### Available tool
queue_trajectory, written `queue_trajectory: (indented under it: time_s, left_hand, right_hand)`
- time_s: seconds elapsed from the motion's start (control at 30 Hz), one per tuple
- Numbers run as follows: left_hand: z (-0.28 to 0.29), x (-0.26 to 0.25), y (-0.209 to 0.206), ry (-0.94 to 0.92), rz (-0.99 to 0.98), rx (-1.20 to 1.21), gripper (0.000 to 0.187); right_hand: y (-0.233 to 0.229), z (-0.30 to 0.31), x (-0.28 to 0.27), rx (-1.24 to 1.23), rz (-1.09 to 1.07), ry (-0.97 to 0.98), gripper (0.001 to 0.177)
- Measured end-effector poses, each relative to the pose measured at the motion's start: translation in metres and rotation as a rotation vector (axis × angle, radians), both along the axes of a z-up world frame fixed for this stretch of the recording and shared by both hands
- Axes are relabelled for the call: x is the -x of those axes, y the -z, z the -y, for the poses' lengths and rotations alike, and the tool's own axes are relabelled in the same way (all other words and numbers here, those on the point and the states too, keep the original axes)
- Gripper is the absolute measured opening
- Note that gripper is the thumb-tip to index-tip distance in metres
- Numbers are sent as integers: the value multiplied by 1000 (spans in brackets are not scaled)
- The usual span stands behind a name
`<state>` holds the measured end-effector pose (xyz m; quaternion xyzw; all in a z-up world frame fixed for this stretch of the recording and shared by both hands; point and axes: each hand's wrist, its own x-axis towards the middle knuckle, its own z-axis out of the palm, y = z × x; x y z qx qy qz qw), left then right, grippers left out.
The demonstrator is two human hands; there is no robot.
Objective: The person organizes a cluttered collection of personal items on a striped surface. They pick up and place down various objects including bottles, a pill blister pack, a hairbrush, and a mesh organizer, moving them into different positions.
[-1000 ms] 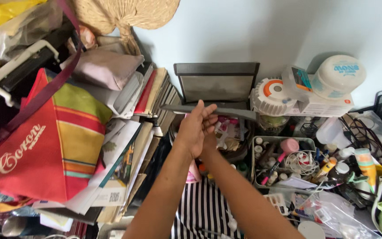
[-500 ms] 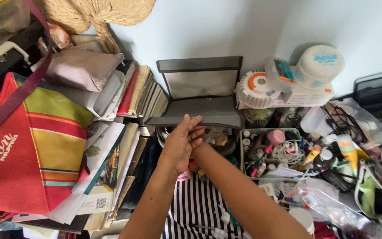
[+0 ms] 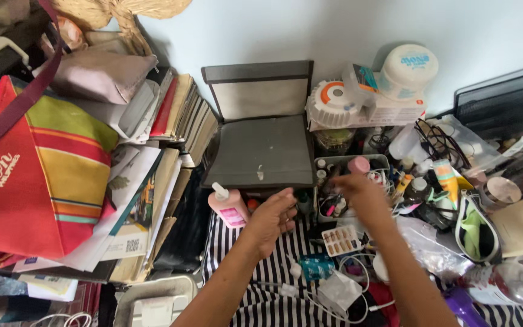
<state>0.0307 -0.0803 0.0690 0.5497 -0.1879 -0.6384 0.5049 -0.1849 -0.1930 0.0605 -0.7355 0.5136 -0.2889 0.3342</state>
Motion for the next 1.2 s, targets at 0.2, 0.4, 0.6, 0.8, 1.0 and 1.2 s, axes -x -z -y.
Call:
queue_trajectory:
  time_s: [0.2,0.4,0.6,0.8,1.0,1.2]
  left_hand:
    - [17,17,8,88,537,250,46]
    - [41,6,4,204,1733,526,54]
    - [42,9,2,325,1712,410,67]
    - [16,33,-5,199,1553,639,31]
    - [33,64,-7,269,1015,425,27]
    - [70,85,18,392,1190,559,33]
  right_hand:
    - [7,22,43,-52,66,231,27]
    - [50,39,6,385,-178,-112,33]
    - [54,56,-24,623,-513,-284,35]
    - [40,79,-19,632,-687,-482,34]
    - [36,77,0,515,-78,-227,35]
    - [20,61,32,147,343,200,45]
